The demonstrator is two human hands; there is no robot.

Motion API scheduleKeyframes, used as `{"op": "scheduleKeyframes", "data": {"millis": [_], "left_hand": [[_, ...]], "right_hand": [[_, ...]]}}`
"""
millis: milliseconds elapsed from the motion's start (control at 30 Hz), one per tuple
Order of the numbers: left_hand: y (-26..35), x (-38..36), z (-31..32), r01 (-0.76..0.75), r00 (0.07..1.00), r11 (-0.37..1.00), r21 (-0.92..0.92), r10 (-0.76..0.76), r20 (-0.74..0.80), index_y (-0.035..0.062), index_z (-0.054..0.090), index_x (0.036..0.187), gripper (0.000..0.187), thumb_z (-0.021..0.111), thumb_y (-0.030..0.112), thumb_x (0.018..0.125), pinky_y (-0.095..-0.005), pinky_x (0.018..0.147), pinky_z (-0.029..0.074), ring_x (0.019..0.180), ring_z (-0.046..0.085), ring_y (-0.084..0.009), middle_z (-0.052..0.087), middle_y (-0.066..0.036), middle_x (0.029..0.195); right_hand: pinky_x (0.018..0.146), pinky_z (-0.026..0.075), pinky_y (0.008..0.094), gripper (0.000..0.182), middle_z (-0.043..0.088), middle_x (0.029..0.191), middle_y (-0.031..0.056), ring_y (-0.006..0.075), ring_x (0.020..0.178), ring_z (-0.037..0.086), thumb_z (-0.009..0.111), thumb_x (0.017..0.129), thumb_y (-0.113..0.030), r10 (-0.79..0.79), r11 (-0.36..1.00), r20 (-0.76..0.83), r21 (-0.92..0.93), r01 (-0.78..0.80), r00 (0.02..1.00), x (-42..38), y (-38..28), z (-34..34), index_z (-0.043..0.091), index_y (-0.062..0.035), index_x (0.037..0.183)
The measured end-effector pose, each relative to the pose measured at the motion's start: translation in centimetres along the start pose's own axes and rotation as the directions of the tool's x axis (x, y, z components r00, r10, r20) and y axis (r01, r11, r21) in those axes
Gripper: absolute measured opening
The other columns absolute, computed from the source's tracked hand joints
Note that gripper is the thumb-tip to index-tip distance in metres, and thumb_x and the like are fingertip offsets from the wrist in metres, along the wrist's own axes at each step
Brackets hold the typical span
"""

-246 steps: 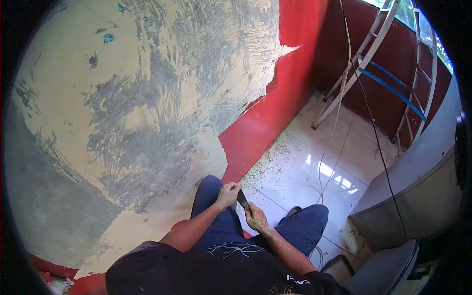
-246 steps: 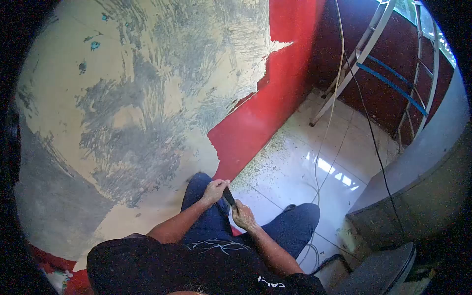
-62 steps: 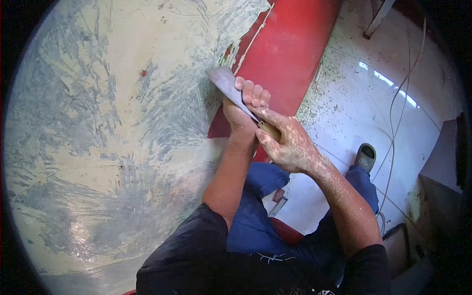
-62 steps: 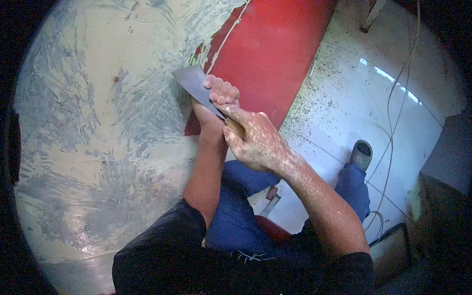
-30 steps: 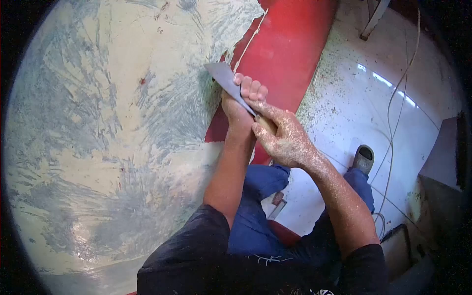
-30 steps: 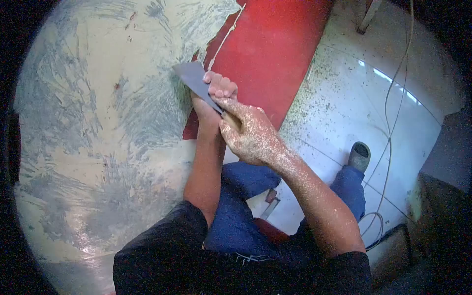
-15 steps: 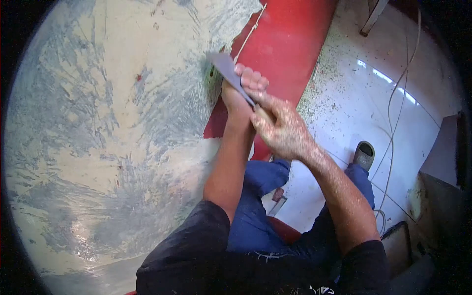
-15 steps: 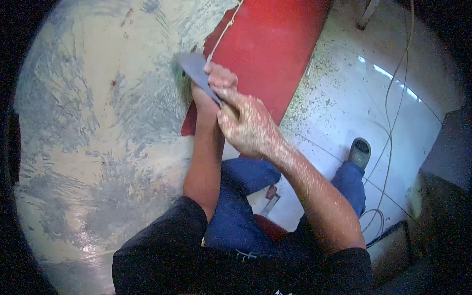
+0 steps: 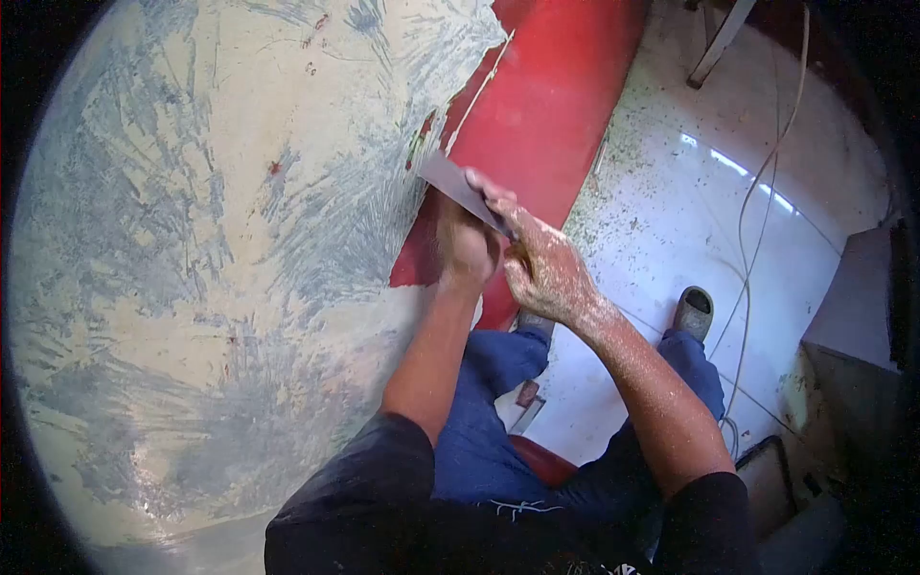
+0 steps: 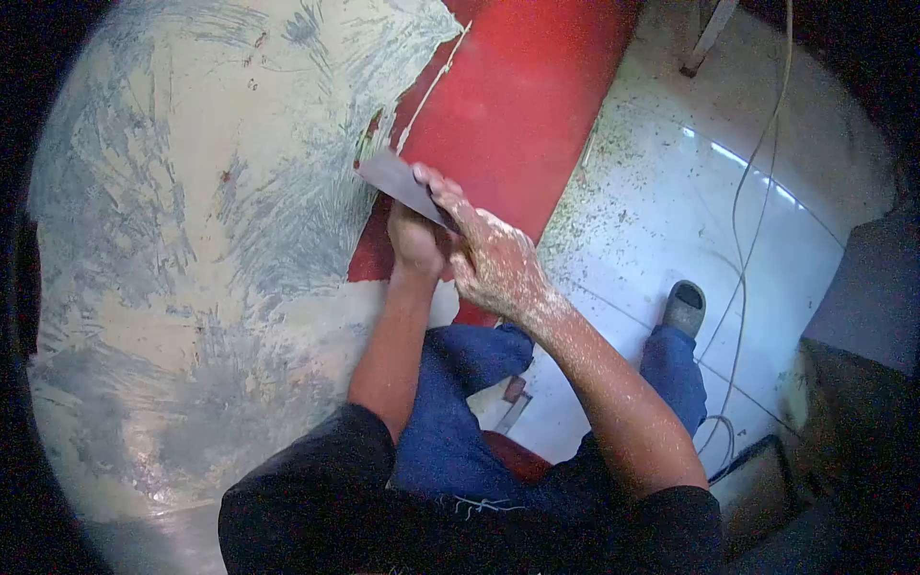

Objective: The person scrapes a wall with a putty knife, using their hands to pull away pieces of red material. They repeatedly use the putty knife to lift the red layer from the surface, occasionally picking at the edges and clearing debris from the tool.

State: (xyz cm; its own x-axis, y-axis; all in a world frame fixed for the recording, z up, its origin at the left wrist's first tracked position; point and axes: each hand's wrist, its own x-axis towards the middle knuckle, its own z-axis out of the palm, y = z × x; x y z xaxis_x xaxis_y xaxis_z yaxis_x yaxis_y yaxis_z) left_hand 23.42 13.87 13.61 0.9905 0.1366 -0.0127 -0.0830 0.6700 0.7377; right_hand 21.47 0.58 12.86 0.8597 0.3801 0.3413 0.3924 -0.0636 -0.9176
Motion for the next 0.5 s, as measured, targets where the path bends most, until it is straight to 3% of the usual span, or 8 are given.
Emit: {"op": "scheduleKeyframes", "data": {"millis": [133, 167, 200, 233, 267, 367, 400, 500], "left_hand": [[-2.8, -1.8, -1.2, 0.110, 0.948, 0.958, 0.264, -0.022, -0.317, 0.0129, 0.052, 0.087, 0.023, 0.045, 0.032, 0.099, -0.0252, 0.065, 0.044, 0.069, 0.050, -0.0090, 0.053, 0.002, 0.077], [-3.1, -1.7, -0.6, 0.020, 0.955, 0.943, 0.333, 0.081, -0.287, 0.0124, 0.052, 0.087, 0.023, 0.046, 0.031, 0.099, -0.0242, 0.063, 0.043, 0.068, 0.049, -0.0077, 0.053, 0.003, 0.076], [-3.5, -1.5, 0.1, -0.071, 0.951, 0.914, 0.400, 0.182, -0.248, 0.0120, 0.053, 0.086, 0.023, 0.046, 0.030, 0.099, -0.0232, 0.062, 0.042, 0.067, 0.048, -0.0064, 0.053, 0.003, 0.075], [-3.5, -1.4, 0.4, -0.159, 0.938, 0.872, 0.463, 0.279, -0.204, 0.0115, 0.053, 0.086, 0.023, 0.046, 0.029, 0.099, -0.0222, 0.060, 0.041, 0.065, 0.047, -0.0051, 0.052, 0.004, 0.074], [-3.2, -1.4, -0.3, -0.212, 0.917, 0.685, 0.697, 0.385, -0.100, 0.0099, 0.050, 0.082, 0.022, 0.049, 0.023, 0.099, -0.0207, 0.056, 0.035, 0.063, 0.041, -0.0024, 0.047, 0.006, 0.069], [-2.7, -1.7, -0.1, -0.312, 0.856, 0.552, 0.773, 0.516, -0.024, 0.0093, 0.046, 0.078, 0.025, 0.049, 0.022, 0.099, -0.0200, 0.055, 0.031, 0.063, 0.036, -0.0014, 0.043, 0.007, 0.067], [-2.4, -1.8, 0.1, -0.259, 0.862, 0.614, 0.745, 0.496, -0.110, 0.0098, 0.041, 0.075, 0.027, 0.051, 0.018, 0.098, -0.0191, 0.054, 0.027, 0.063, 0.032, -0.0011, 0.038, 0.007, 0.066], [-2.0, -1.4, -1.4, -0.298, 0.843, 0.534, 0.791, 0.536, -0.044, 0.0076, 0.049, 0.082, 0.027, 0.045, 0.028, 0.100, -0.0229, 0.057, 0.036, 0.066, 0.042, -0.0048, 0.049, 0.003, 0.073]], "right_hand": [[0.084, 0.047, 0.0455, 0.047, 0.057, 0.106, 0.0259, 0.0411, 0.099, 0.058, 0.048, 0.082, 0.001, 0.107, 0.990, 0.019, -0.093, -0.105, 0.994, -1.0, 0.2, -0.8, 0.044, -0.0029, 0.129], [0.085, 0.046, 0.0455, 0.045, 0.057, 0.107, 0.0263, 0.0415, 0.100, 0.058, 0.048, 0.083, 0.000, 0.111, 0.989, 0.004, -0.095, -0.110, 0.994, -1.2, 0.6, -0.8, 0.044, -0.0027, 0.128], [0.075, 0.050, 0.0469, 0.042, 0.060, 0.102, 0.0235, 0.0403, 0.090, 0.062, 0.050, 0.087, -0.005, -0.004, 0.989, -0.078, -0.145, -0.007, 0.997, -1.5, 2.2, -0.3, 0.043, -0.0072, 0.129], [0.074, 0.050, 0.0459, 0.042, 0.061, 0.100, 0.0234, 0.0389, 0.089, 0.063, 0.050, 0.088, -0.005, 0.096, 0.991, -0.068, -0.082, -0.101, 0.993, -1.4, 1.8, -0.5, 0.042, -0.0074, 0.129], [0.074, 0.050, 0.0450, 0.042, 0.062, 0.099, 0.0233, 0.0374, 0.087, 0.064, 0.050, 0.088, -0.005, 0.195, 0.980, -0.054, -0.020, -0.197, 0.979, -1.5, 1.4, -0.8, 0.041, -0.0076, 0.130], [0.065, 0.049, 0.0382, 0.039, 0.063, 0.081, 0.0178, 0.0249, 0.072, 0.065, 0.052, 0.091, -0.009, 0.418, 0.901, 0.006, 0.128, -0.415, 0.909, -1.2, 0.4, -1.0, 0.040, -0.0078, 0.128], [0.063, 0.048, 0.0367, 0.039, 0.062, 0.079, 0.0165, 0.0225, 0.070, 0.064, 0.052, 0.091, -0.010, 0.461, 0.874, 0.043, 0.150, -0.462, 0.886, -1.3, 1.2, -0.9, 0.040, -0.0080, 0.128], [0.058, 0.046, 0.0330, 0.038, 0.061, 0.074, 0.0087, 0.0156, 0.067, 0.059, 0.053, 0.092, -0.012, 0.508, 0.802, 0.105, 0.303, -0.515, 0.855, -1.3, 1.1, 0.0, 0.039, -0.0092, 0.128]]}}
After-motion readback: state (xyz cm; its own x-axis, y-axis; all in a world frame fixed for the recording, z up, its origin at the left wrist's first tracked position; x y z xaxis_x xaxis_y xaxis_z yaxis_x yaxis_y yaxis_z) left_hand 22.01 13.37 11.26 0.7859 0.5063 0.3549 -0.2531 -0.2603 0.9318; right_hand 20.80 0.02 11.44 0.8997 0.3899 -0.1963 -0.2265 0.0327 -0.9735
